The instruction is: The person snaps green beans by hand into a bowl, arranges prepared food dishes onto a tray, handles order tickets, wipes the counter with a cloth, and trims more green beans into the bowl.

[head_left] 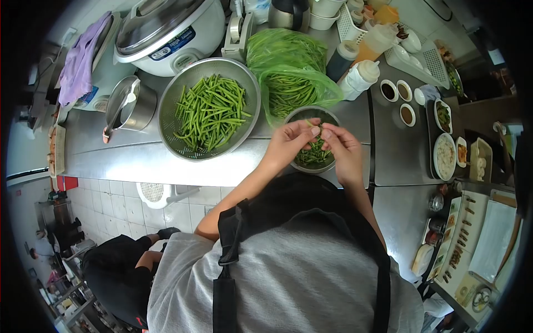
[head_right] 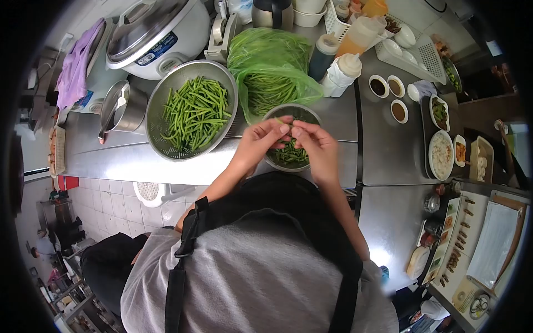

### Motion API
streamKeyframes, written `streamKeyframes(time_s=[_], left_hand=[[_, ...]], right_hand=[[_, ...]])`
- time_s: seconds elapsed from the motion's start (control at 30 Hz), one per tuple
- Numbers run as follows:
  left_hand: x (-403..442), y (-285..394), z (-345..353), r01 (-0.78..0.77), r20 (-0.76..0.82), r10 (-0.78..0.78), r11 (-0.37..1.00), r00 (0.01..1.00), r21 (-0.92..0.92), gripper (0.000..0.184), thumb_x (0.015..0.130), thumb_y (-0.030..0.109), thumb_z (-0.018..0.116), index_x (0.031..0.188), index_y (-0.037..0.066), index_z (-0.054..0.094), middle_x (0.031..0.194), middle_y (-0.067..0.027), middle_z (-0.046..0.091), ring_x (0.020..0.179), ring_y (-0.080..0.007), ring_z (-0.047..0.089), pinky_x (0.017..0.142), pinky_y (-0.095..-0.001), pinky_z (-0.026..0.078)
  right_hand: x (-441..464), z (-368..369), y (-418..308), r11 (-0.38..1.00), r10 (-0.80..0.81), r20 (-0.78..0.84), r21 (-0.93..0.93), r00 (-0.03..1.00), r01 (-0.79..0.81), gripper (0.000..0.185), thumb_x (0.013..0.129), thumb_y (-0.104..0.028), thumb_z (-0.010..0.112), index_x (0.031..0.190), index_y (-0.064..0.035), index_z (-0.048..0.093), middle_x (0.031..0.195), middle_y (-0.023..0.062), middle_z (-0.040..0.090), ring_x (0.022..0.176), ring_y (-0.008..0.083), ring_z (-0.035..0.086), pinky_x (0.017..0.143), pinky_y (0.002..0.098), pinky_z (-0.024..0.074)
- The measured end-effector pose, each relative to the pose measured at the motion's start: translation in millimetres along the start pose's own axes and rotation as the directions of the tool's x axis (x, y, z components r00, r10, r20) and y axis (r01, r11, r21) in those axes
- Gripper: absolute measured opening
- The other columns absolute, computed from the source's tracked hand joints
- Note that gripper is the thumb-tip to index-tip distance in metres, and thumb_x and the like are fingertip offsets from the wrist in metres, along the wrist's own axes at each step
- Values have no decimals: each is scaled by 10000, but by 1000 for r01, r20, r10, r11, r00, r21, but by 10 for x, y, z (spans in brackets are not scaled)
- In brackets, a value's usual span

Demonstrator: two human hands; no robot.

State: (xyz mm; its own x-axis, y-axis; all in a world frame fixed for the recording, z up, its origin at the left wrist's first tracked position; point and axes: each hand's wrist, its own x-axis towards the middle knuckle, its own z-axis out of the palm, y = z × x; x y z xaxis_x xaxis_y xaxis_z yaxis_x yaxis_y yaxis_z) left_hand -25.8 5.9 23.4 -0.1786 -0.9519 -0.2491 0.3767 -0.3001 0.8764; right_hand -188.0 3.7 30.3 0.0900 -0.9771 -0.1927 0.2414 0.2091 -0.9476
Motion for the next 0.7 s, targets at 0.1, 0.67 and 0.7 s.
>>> streamKeyframes(time_s=[0.1,0.67,0.7], left_hand=[[16,-72,27,48,-37,-52,994,998,-100,299,897,197,647,1146,32,632,1077,-32,653,834,-56,586,708,-214,474],[1443,-97,-524,-162,208,129,-303,970,939,117,720,14,600,757,42,707,783,-162,687,771,-326,684,672,-393,553],[1471,-116,-523,-181,224,100,-328,969,927,86,733,83,636,759,42,708,807,-164,689,792,-317,683,685,-389,552]], right_hand=[[-3,20,103,1000,-5,31,7,1000,5,202,876,-102,663,1050,0,661,869,31,651,739,75,560,690,205,454],[30,-167,-71,777,-317,61,-555,947,296,155,880,-160,654,919,-12,676,831,79,679,770,130,614,730,258,460],[32,-168,-72,774,-319,57,-560,946,295,151,876,-160,656,915,-15,677,827,89,680,769,145,622,730,267,462]])
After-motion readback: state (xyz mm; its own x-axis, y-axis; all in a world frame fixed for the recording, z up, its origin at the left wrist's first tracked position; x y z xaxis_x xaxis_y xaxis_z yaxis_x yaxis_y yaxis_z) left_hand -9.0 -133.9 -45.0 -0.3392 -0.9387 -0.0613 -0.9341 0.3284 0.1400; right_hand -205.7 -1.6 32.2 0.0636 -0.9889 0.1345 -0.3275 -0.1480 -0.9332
